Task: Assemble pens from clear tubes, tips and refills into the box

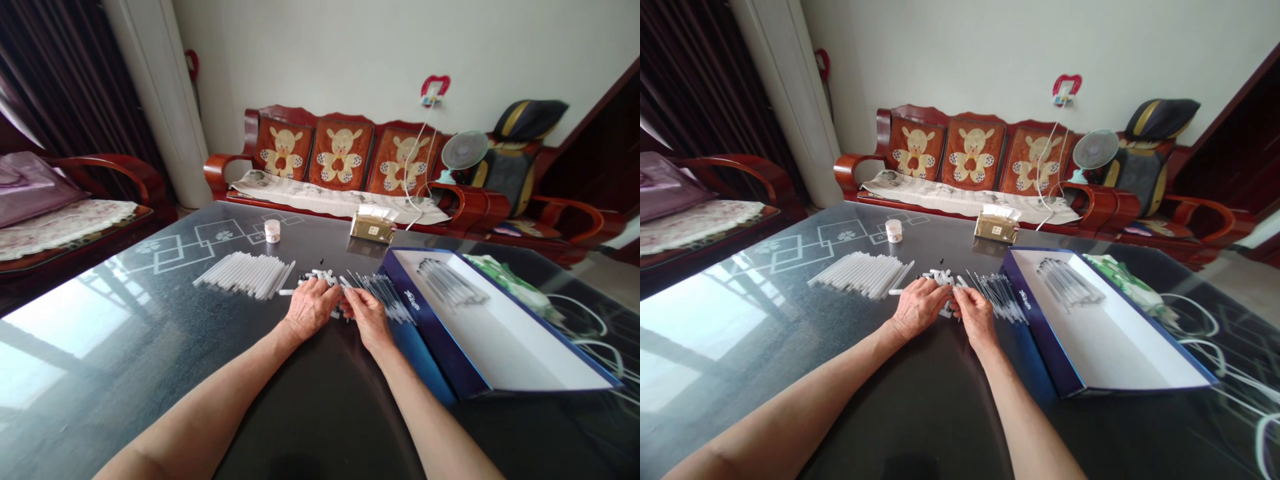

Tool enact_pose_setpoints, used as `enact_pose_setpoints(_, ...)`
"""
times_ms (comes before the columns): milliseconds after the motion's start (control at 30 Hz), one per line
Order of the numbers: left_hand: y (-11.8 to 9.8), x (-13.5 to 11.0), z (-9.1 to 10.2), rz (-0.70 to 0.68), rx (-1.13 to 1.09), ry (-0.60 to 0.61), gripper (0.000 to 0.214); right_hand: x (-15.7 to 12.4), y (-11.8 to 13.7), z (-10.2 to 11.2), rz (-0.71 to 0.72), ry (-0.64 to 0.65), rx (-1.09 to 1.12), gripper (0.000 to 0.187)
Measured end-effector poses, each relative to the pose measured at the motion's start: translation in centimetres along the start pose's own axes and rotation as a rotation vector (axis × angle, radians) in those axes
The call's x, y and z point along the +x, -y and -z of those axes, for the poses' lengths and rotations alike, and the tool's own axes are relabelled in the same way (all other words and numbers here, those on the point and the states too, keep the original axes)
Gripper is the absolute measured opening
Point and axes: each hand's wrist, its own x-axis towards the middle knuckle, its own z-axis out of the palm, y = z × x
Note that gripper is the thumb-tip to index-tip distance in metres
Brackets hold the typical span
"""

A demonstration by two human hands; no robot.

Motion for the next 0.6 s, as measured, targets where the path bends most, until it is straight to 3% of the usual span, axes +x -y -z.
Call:
enact_pose_setpoints(400,0.09,-0.01,-0.02,-0.022,0.034,0.007,0.029,0.22,0.13,0.39,-0.023,0.098,0.122,0.032)
enact_pose_setpoints(600,0.11,0.05,-0.03,-0.026,0.006,0.018,0.028,-0.04,0.49,0.24,-0.004,0.01,-0.004,0.033)
